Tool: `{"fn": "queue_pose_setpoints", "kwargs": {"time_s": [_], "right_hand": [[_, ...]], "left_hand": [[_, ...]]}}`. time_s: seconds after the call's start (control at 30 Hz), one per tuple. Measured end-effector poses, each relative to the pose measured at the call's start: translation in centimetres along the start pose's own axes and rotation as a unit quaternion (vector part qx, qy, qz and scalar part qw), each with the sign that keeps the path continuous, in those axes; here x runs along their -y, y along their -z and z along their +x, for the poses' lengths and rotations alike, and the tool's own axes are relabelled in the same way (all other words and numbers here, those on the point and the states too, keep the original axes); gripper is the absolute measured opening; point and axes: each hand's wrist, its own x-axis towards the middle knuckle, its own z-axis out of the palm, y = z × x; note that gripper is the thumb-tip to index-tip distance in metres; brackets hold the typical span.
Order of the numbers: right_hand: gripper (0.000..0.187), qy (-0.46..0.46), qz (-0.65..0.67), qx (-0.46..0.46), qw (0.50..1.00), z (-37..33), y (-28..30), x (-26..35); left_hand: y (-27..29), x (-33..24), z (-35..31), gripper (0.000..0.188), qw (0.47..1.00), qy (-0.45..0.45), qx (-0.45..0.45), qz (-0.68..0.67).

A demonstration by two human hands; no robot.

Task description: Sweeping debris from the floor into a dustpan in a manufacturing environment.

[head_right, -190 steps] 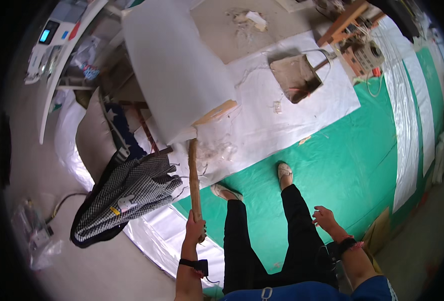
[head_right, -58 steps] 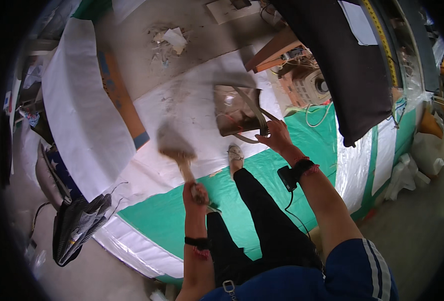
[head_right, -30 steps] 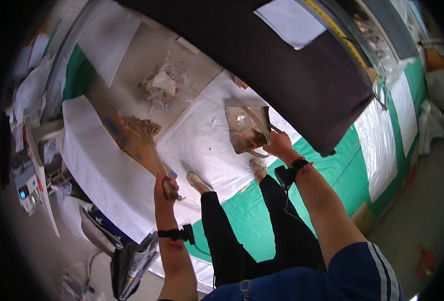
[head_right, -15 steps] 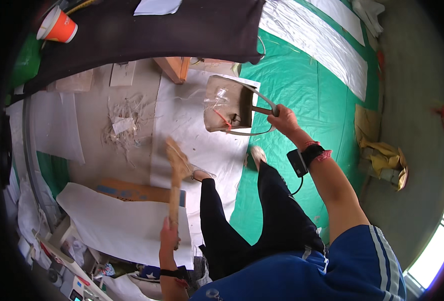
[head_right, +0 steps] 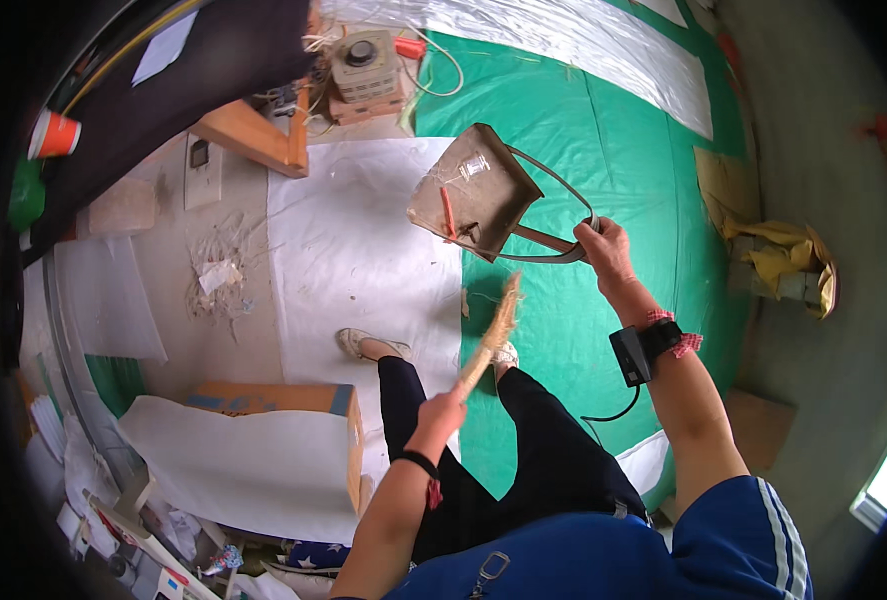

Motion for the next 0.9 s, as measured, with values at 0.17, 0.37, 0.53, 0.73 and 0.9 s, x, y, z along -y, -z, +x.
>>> {"fn": "queue_pose_setpoints", "kwargs": {"time_s": [0.17, 0.37, 0.53, 0.73, 0.9], "right_hand": [[0.016, 0.020, 0.010, -0.016, 1.000, -0.6, 6.2, -4.0], [0.019, 0.025, -0.030, -0.049, 0.998, -1.4, 9.1, -8.5], [0.020, -0.014, -0.022, -0.074, 0.997, -2.1, 7.8, -8.3], [0.018, -0.019, -0.034, -0.086, 0.996, -1.1, 5.1, -5.9], [0.016, -0.024, -0.042, -0.089, 0.995, -0.7, 2.4, -4.2]], "left_hand": [[3.8, 7.9, 0.3, 0.043, 0.994, 0.058, -0.081, -0.043], [11.9, 15.6, -7.5, 0.051, 0.926, 0.263, -0.189, -0.192], [11.3, 12.6, -9.2, 0.054, 0.928, 0.280, -0.223, -0.101], [4.1, 6.6, -7.0, 0.058, 0.991, 0.054, -0.126, -0.004], [5.5, 10.4, -2.6, 0.054, 0.995, 0.073, -0.054, 0.047]]}}
